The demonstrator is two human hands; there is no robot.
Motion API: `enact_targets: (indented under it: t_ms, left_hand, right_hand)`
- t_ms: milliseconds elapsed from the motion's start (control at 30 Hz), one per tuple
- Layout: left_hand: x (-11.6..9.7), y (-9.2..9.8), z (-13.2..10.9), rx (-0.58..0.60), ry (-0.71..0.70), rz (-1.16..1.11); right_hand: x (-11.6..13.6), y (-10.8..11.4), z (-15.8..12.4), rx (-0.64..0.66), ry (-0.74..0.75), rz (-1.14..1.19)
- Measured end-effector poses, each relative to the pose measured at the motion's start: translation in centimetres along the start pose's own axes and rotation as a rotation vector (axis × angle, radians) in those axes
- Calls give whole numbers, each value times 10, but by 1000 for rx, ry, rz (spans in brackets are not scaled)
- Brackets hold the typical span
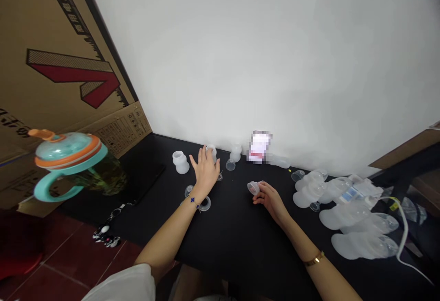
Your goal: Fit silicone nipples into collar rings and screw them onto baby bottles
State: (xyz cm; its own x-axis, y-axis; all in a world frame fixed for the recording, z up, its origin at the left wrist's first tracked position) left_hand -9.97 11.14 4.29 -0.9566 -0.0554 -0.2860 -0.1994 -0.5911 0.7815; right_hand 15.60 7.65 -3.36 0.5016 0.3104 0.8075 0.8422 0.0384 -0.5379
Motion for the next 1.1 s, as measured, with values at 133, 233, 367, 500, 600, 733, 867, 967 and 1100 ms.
enact_targets:
  t_ms: [133, 233, 367, 500, 600, 733, 867, 967, 1100]
  left_hand:
    - [4, 5, 4, -36, -44, -45]
    - [0, 13, 4, -79, -89, -131]
    - [-12, 26, 0, -151, -144, -305]
    - [-23, 32, -7, -107, -146, -504]
    - [-30, 29, -13, -3, -138, -618]
    - [-38, 18, -22, 141, -112, -754]
    - [-46, 5, -29, 281, -117, -832]
    - [-49, 1, -31, 328, -149, -794]
    - [-53, 1, -35, 327, -219, -716]
  right_hand:
    - [0, 0, 0, 0, -3, -1]
    - [0, 0, 0, -3, 0, 1]
    - [1, 0, 0, 0, 3, 18]
    - [2, 0, 0, -2, 15, 31]
    - [2, 1, 0, -7, 20, 63]
    - [4, 3, 0, -22, 23, 105]
    - [5, 3, 0, -39, 21, 139]
    - [6, 3, 0, -41, 18, 143]
    - [5, 2, 0, -20, 18, 137]
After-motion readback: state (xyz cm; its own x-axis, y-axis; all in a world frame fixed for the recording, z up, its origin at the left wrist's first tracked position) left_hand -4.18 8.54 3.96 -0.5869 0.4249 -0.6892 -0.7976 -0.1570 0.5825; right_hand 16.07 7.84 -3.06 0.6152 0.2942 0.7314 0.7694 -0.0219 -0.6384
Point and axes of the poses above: each hand's wrist, its own z-axis towards the middle knuckle, its own y-axis out of the back of the hand, x = y × z, the point moved 5 cm from there along z, towards the middle knuckle, and after that the axes turned 12 degrees about z, right-handed, at the moved point
